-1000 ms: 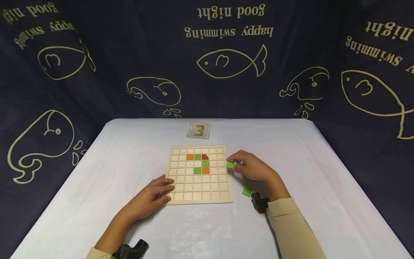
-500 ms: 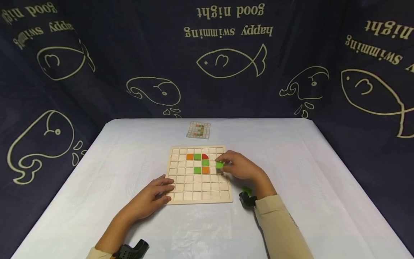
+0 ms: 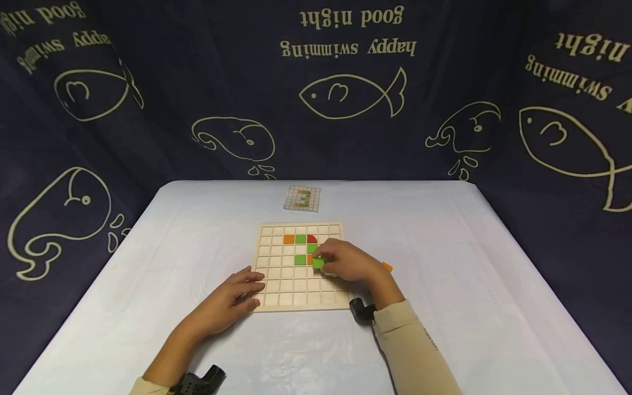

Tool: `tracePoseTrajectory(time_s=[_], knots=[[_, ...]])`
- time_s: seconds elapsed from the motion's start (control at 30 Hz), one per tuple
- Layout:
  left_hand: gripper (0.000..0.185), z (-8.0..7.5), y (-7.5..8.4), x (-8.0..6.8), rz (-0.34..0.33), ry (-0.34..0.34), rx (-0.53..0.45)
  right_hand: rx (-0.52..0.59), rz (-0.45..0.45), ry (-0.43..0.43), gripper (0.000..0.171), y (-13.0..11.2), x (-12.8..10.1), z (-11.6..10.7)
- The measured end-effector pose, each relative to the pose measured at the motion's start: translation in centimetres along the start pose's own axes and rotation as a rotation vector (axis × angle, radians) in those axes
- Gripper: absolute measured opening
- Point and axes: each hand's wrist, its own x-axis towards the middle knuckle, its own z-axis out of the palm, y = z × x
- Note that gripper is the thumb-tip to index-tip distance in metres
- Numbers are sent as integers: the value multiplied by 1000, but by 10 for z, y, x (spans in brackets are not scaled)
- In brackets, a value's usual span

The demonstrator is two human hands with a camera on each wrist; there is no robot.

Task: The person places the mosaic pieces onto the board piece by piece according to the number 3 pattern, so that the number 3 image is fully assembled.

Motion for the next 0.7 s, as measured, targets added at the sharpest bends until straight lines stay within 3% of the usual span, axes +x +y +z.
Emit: tracePoseTrajectory(time_s=[0.27,0.7], knots=[[35,-1,0,0,3,3,6,-70,-24,-53,26,-7,4,5],[35,-1,0,-2,3,-8,8,-174,-83,-48,27,-8,7,16]])
